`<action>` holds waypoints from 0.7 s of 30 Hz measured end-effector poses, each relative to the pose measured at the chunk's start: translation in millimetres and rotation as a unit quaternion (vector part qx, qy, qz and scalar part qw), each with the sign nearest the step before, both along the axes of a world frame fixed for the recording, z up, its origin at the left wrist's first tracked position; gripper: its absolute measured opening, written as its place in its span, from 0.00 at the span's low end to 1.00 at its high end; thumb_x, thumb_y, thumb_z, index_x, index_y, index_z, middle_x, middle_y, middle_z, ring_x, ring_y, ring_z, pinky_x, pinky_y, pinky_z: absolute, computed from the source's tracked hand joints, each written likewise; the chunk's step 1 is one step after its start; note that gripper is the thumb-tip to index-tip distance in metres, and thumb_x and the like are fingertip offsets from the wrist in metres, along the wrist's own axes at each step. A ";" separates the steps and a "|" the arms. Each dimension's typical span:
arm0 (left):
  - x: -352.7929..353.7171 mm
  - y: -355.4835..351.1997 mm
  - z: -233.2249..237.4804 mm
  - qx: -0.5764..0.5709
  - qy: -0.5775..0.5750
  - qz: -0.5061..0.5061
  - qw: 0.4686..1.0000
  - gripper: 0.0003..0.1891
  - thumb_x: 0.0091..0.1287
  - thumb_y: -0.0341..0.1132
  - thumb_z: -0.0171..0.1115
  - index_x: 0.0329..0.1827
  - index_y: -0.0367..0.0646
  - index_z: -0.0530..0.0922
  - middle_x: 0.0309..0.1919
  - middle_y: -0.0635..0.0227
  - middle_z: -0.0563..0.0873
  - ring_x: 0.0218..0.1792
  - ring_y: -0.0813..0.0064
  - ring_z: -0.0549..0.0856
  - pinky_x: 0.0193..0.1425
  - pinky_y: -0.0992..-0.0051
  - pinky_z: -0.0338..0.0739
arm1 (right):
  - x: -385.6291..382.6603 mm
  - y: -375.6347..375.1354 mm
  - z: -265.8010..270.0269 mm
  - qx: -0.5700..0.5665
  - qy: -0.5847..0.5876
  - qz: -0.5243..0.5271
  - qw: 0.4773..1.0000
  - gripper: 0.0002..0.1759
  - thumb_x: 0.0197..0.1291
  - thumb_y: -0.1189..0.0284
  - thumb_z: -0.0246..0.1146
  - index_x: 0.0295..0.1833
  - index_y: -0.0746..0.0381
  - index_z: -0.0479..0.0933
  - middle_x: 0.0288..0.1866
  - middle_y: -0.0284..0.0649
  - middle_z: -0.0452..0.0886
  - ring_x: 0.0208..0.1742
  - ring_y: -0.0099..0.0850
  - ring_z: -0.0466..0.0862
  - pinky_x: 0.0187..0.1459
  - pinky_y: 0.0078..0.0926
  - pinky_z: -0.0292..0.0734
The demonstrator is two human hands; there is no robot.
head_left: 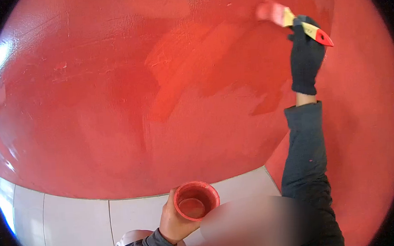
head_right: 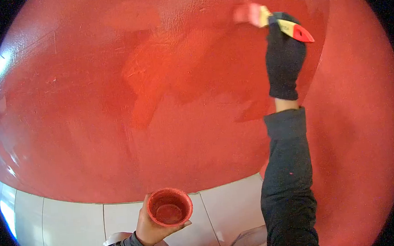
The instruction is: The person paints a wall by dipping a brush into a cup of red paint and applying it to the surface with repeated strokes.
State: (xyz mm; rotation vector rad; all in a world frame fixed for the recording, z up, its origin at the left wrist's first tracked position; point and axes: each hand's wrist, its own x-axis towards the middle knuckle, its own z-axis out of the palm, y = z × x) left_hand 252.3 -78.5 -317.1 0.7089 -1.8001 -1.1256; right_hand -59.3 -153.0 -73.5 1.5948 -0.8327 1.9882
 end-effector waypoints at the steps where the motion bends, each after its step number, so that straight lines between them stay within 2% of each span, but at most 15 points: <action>1: -0.3 -1.8 -4.7 0.003 -0.001 0.003 1.000 0.41 0.37 0.38 0.81 0.54 0.38 0.66 0.48 0.60 0.79 0.50 0.70 0.80 0.53 0.70 0.76 | -4.6 -2.2 3.1 -0.067 0.049 -0.087 0.993 0.06 0.62 0.77 0.57 0.43 0.65 0.76 0.38 0.35 0.80 0.38 0.25 0.78 0.41 0.24 0.74; 2: -0.3 -3.7 -6.3 0.006 -0.002 0.007 1.000 0.41 0.38 0.38 0.81 0.54 0.38 0.66 0.48 0.60 0.79 0.49 0.70 0.80 0.53 0.70 0.76 | -7.4 -5.8 2.8 -0.133 0.096 -0.173 0.971 0.07 0.62 0.77 0.57 0.45 0.66 0.76 0.40 0.35 0.79 0.37 0.24 0.78 0.39 0.23 0.74; 3: -0.6 -4.0 -5.3 0.004 -0.002 0.007 1.000 0.41 0.38 0.38 0.81 0.54 0.38 0.66 0.48 0.60 0.79 0.49 0.70 0.80 0.53 0.70 0.76 | 7.5 -13.5 -13.9 -0.103 0.152 -0.160 0.970 0.06 0.62 0.78 0.58 0.43 0.65 0.76 0.39 0.35 0.80 0.37 0.25 0.78 0.40 0.24 0.74; 4: -1.2 -3.9 -3.6 0.005 -0.010 0.007 1.000 0.41 0.38 0.37 0.81 0.54 0.38 0.66 0.48 0.60 0.79 0.49 0.71 0.80 0.53 0.70 0.76 | 39.4 -6.7 -41.3 0.055 0.120 -0.129 0.983 0.06 0.60 0.77 0.58 0.42 0.63 0.77 0.38 0.37 0.80 0.39 0.29 0.79 0.43 0.26 0.74; 5: -3.1 -3.1 -2.2 0.007 -0.015 0.007 1.000 0.40 0.38 0.37 0.81 0.54 0.38 0.66 0.48 0.60 0.79 0.49 0.71 0.80 0.53 0.70 0.76 | 50.7 -15.6 -67.0 0.059 0.253 -0.184 0.948 0.06 0.58 0.77 0.59 0.41 0.61 0.77 0.37 0.39 0.79 0.41 0.34 0.79 0.45 0.28 0.73; 7: -3.6 -0.9 -6.1 0.002 -0.010 0.000 1.000 0.40 0.38 0.37 0.81 0.54 0.38 0.66 0.47 0.60 0.80 0.49 0.71 0.80 0.53 0.70 0.76 | 91.7 -8.4 -111.8 0.062 0.404 -0.061 0.911 0.07 0.56 0.76 0.61 0.42 0.60 0.77 0.38 0.41 0.79 0.43 0.39 0.80 0.45 0.30 0.73; 8: -4.4 -1.6 -7.3 -0.002 -0.008 -0.003 1.000 0.40 0.38 0.37 0.81 0.54 0.38 0.66 0.47 0.60 0.80 0.49 0.71 0.80 0.53 0.70 0.76 | 96.4 -10.0 -111.5 0.061 0.404 -0.063 0.910 0.07 0.56 0.76 0.61 0.42 0.60 0.77 0.38 0.41 0.79 0.43 0.39 0.80 0.45 0.30 0.73; 10: -4.6 -1.8 -8.1 0.002 -0.011 -0.006 1.000 0.40 0.38 0.37 0.81 0.54 0.38 0.66 0.47 0.60 0.80 0.49 0.71 0.80 0.53 0.70 0.76 | 101.6 -8.6 -106.8 0.095 0.344 0.083 0.930 0.08 0.55 0.72 0.64 0.41 0.60 0.77 0.38 0.41 0.80 0.41 0.37 0.80 0.45 0.32 0.74; 13: -3.8 -3.4 -9.5 0.000 -0.015 -0.012 1.000 0.40 0.38 0.37 0.81 0.53 0.38 0.66 0.48 0.61 0.80 0.49 0.71 0.80 0.53 0.70 0.76 | 36.2 -26.3 -22.8 0.061 0.136 0.065 0.987 0.06 0.62 0.73 0.57 0.39 0.64 0.75 0.36 0.37 0.80 0.39 0.29 0.79 0.42 0.28 0.74; 14: -3.3 -4.7 -9.8 -0.002 -0.016 -0.010 1.000 0.39 0.38 0.37 0.81 0.53 0.38 0.66 0.48 0.61 0.80 0.49 0.71 0.80 0.53 0.70 0.76 | 6.9 -23.9 7.3 0.020 0.104 -0.017 0.994 0.06 0.63 0.73 0.55 0.39 0.64 0.75 0.34 0.37 0.79 0.37 0.28 0.79 0.41 0.26 0.73; 16: -2.2 -6.5 -10.2 -0.009 -0.010 -0.012 1.000 0.39 0.39 0.37 0.81 0.53 0.38 0.66 0.48 0.61 0.80 0.49 0.71 0.80 0.53 0.70 0.76 | -17.1 -7.7 41.4 -0.062 0.032 -0.104 0.992 0.06 0.63 0.72 0.57 0.38 0.64 0.75 0.32 0.35 0.79 0.33 0.25 0.77 0.37 0.24 0.73; 17: -2.7 -6.4 -8.8 -0.011 -0.007 -0.014 1.000 0.39 0.39 0.37 0.81 0.53 0.38 0.66 0.48 0.61 0.80 0.49 0.71 0.80 0.53 0.70 0.76 | -16.7 -8.7 41.4 -0.065 0.036 -0.108 0.991 0.06 0.63 0.72 0.57 0.38 0.64 0.75 0.32 0.35 0.79 0.33 0.25 0.77 0.37 0.24 0.73; 19: -3.4 -4.1 -3.8 -0.003 -0.009 -0.021 1.000 0.39 0.39 0.37 0.81 0.53 0.38 0.66 0.48 0.61 0.80 0.49 0.71 0.80 0.53 0.70 0.76 | -4.2 -18.4 23.0 -0.075 0.141 -0.102 0.982 0.06 0.60 0.76 0.59 0.43 0.63 0.76 0.37 0.34 0.79 0.38 0.26 0.79 0.42 0.25 0.75; 20: -2.6 -4.7 -4.7 0.011 -0.013 -0.022 1.000 0.39 0.39 0.37 0.81 0.53 0.38 0.66 0.47 0.61 0.80 0.49 0.71 0.80 0.53 0.70 0.76 | 22.4 -15.5 -8.2 -0.009 0.180 -0.140 0.974 0.05 0.58 0.78 0.60 0.41 0.62 0.77 0.36 0.37 0.79 0.39 0.30 0.80 0.44 0.27 0.75; 21: -3.3 -4.4 -6.0 0.010 -0.011 -0.024 1.000 0.39 0.39 0.37 0.81 0.53 0.38 0.66 0.47 0.61 0.80 0.49 0.71 0.80 0.53 0.70 0.76 | 38.7 -18.5 -30.8 -0.022 0.301 -0.161 0.940 0.06 0.56 0.79 0.60 0.39 0.62 0.78 0.35 0.38 0.79 0.39 0.34 0.80 0.44 0.28 0.75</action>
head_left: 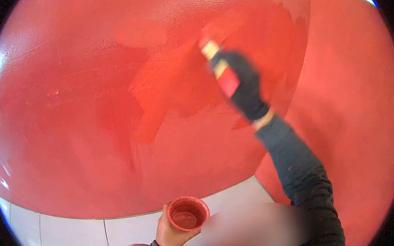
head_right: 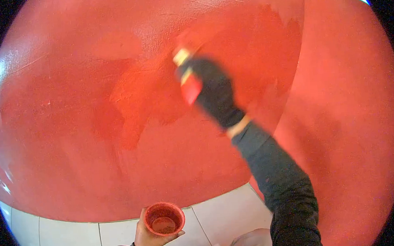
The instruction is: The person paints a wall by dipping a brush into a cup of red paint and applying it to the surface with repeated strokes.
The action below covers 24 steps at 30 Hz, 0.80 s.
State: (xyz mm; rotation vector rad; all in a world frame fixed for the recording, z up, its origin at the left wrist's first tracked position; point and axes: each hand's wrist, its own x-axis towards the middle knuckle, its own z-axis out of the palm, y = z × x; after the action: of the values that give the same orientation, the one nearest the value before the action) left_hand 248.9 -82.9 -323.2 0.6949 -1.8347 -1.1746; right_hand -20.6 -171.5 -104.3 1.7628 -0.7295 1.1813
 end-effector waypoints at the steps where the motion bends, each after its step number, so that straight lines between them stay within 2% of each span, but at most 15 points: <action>1: -0.6 0.2 -1.6 -0.004 0.005 -0.002 1.000 0.39 0.39 0.37 0.81 0.53 0.38 0.66 0.47 0.61 0.80 0.49 0.71 0.80 0.53 0.70 0.76 | 22.3 8.6 -21.4 0.051 0.052 0.042 0.996 0.06 0.56 0.80 0.60 0.40 0.62 0.78 0.35 0.39 0.79 0.39 0.35 0.81 0.43 0.28 0.75; 3: -0.1 -2.4 -3.5 -0.010 0.008 0.001 1.000 0.39 0.39 0.37 0.81 0.53 0.38 0.66 0.47 0.61 0.80 0.49 0.71 0.80 0.54 0.70 0.76 | 36.9 16.9 -29.4 0.100 0.103 0.088 0.986 0.07 0.55 0.80 0.60 0.40 0.62 0.78 0.34 0.39 0.79 0.38 0.36 0.81 0.42 0.28 0.75; 5: -0.8 -1.1 -4.7 -0.010 0.008 0.009 1.000 0.39 0.39 0.36 0.81 0.53 0.38 0.66 0.47 0.61 0.80 0.49 0.71 0.80 0.53 0.70 0.76 | 28.3 17.8 -15.3 0.038 -0.004 0.088 0.995 0.04 0.55 0.76 0.61 0.38 0.58 0.78 0.35 0.40 0.80 0.37 0.38 0.80 0.40 0.29 0.76; 6: -0.9 -0.5 -4.5 -0.005 0.008 0.012 1.000 0.39 0.39 0.36 0.81 0.53 0.38 0.66 0.47 0.61 0.80 0.49 0.71 0.80 0.53 0.70 0.76 | 25.8 17.1 3.2 0.043 -0.004 0.092 0.995 0.04 0.55 0.76 0.61 0.38 0.58 0.78 0.35 0.40 0.80 0.37 0.38 0.80 0.40 0.29 0.76; 8: -2.8 -3.3 -8.6 0.004 -0.001 0.003 1.000 0.39 0.39 0.36 0.81 0.53 0.38 0.67 0.47 0.60 0.80 0.49 0.71 0.80 0.53 0.70 0.76 | 17.9 7.6 30.3 -0.114 -0.149 0.053 0.981 0.04 0.57 0.76 0.61 0.39 0.62 0.77 0.34 0.39 0.79 0.36 0.33 0.80 0.39 0.27 0.75; 9: -3.0 -2.0 -3.9 0.009 -0.003 0.006 1.000 0.39 0.39 0.36 0.81 0.53 0.38 0.67 0.47 0.60 0.80 0.49 0.71 0.80 0.53 0.70 0.76 | 16.8 7.9 30.4 0.022 -0.183 -0.001 0.983 0.05 0.57 0.75 0.60 0.40 0.61 0.77 0.35 0.39 0.79 0.37 0.36 0.80 0.41 0.29 0.75; 11: -4.5 -5.3 -10.1 -0.019 -0.025 0.002 1.000 0.39 0.38 0.36 0.81 0.53 0.38 0.67 0.47 0.60 0.80 0.49 0.70 0.80 0.53 0.70 0.76 | 40.4 -28.1 -50.9 0.043 0.063 0.011 0.997 0.08 0.54 0.75 0.60 0.41 0.58 0.78 0.36 0.39 0.79 0.40 0.38 0.80 0.43 0.32 0.74; 13: -7.4 -6.4 -17.1 -0.026 -0.009 0.002 1.000 0.38 0.39 0.39 0.81 0.52 0.38 0.67 0.46 0.60 0.81 0.48 0.69 0.81 0.51 0.70 0.77 | 86.1 -17.6 -102.6 0.151 0.157 0.050 0.975 0.12 0.51 0.71 0.62 0.44 0.55 0.77 0.39 0.39 0.79 0.46 0.37 0.79 0.46 0.36 0.73; 15: -8.7 -8.1 -24.6 -0.034 0.002 0.008 0.999 0.38 0.39 0.42 0.80 0.52 0.38 0.68 0.46 0.59 0.81 0.46 0.67 0.82 0.48 0.70 0.78 | 103.5 -9.1 -117.1 0.245 0.109 0.138 0.953 0.12 0.53 0.74 0.61 0.45 0.58 0.76 0.39 0.41 0.79 0.45 0.38 0.79 0.47 0.35 0.73; 16: -9.2 -0.3 -8.6 -0.032 0.002 0.004 0.999 0.38 0.40 0.41 0.80 0.53 0.38 0.68 0.46 0.59 0.81 0.47 0.67 0.82 0.49 0.70 0.78 | 105.6 -5.7 -97.4 0.287 0.081 0.167 0.940 0.11 0.54 0.75 0.61 0.45 0.59 0.76 0.39 0.42 0.78 0.44 0.39 0.79 0.47 0.34 0.73; 18: -8.1 0.8 -5.7 -0.022 -0.003 0.008 1.000 0.38 0.40 0.41 0.80 0.53 0.39 0.68 0.46 0.59 0.81 0.47 0.67 0.82 0.49 0.70 0.78 | 82.5 -25.3 -44.3 0.054 0.034 0.155 0.986 0.08 0.59 0.70 0.57 0.43 0.60 0.76 0.35 0.44 0.80 0.38 0.39 0.80 0.41 0.35 0.74; 19: -7.0 0.2 -5.3 -0.018 0.002 0.001 1.000 0.38 0.41 0.41 0.80 0.54 0.39 0.68 0.46 0.60 0.81 0.47 0.67 0.82 0.49 0.70 0.78 | 63.7 -24.4 -5.1 0.131 -0.039 0.151 0.979 0.08 0.60 0.69 0.57 0.42 0.62 0.75 0.36 0.44 0.80 0.40 0.40 0.81 0.42 0.33 0.75; 22: -4.8 -3.7 -6.6 -0.006 0.012 0.002 1.000 0.38 0.41 0.41 0.80 0.54 0.39 0.68 0.46 0.60 0.81 0.47 0.67 0.82 0.49 0.70 0.78 | 40.3 -6.1 38.0 -0.025 -0.206 0.098 0.973 0.09 0.60 0.77 0.59 0.46 0.63 0.76 0.38 0.39 0.79 0.41 0.28 0.80 0.45 0.25 0.73; 23: -4.4 -2.8 -4.3 -0.008 0.017 0.005 1.000 0.37 0.41 0.41 0.79 0.54 0.39 0.68 0.46 0.60 0.81 0.47 0.67 0.82 0.50 0.70 0.78 | 42.8 -7.6 34.6 -0.024 -0.205 0.100 0.973 0.09 0.60 0.77 0.59 0.46 0.63 0.76 0.38 0.39 0.79 0.41 0.28 0.80 0.45 0.25 0.73; 24: -3.7 -1.5 -3.9 -0.008 0.017 0.006 1.000 0.37 0.41 0.41 0.79 0.54 0.39 0.68 0.46 0.60 0.81 0.47 0.67 0.82 0.50 0.70 0.78 | 46.7 -14.4 21.7 -0.064 -0.086 0.043 0.993 0.10 0.60 0.74 0.59 0.47 0.62 0.76 0.39 0.40 0.81 0.42 0.31 0.82 0.46 0.27 0.75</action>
State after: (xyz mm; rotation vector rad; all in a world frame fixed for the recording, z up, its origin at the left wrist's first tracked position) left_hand 245.2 -84.4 -327.0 0.6725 -1.8083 -1.1570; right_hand 26.1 -185.9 -82.5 1.6133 -0.6665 1.4198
